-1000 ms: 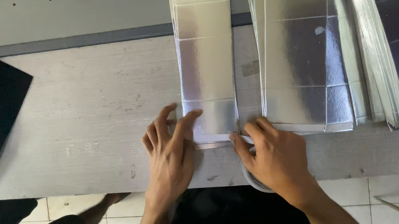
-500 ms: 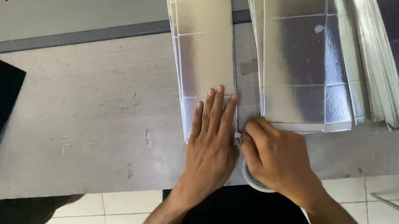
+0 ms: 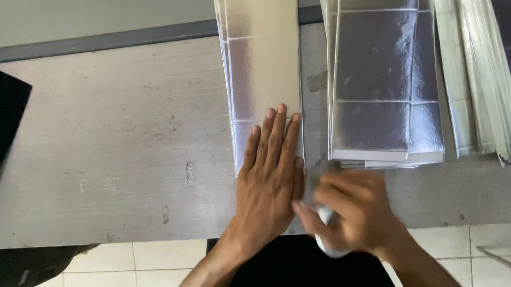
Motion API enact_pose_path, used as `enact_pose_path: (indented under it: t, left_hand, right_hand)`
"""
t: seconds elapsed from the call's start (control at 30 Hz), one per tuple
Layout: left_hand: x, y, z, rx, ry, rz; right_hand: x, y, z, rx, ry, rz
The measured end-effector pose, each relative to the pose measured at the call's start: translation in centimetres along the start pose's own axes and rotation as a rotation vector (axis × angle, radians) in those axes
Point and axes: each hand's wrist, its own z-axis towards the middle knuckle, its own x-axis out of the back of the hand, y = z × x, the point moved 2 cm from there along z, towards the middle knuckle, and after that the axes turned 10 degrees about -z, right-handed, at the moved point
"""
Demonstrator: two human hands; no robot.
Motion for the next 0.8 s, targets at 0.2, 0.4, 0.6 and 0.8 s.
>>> enact_pose_path:
  t: [0.2, 0.4, 0.6, 0.8]
  left_hand:
    - [0.8, -0.4, -0.4, -0.047, -0.082, -0.023]
    - [3.8, -0.9, -0.2, -0.141, -0.165, -0.026]
    - [6.2, 1.9, 0.8, -0.056, -0.022, -0.301]
    - [0.9, 4.5, 2.1, -0.305, 0.199, -0.465]
  right_hand:
    - [3.6, 0.4, -1.8, 0.083, 0.36, 0.109]
    - [4.1, 3.4, -5.1, -0.119, 0.435, 0.332]
    - [4.9, 4.6, -6.9, -0.273, 0.515, 0.256]
    - [4.0, 4.8, -6.9, -0.14, 0.684, 0.382]
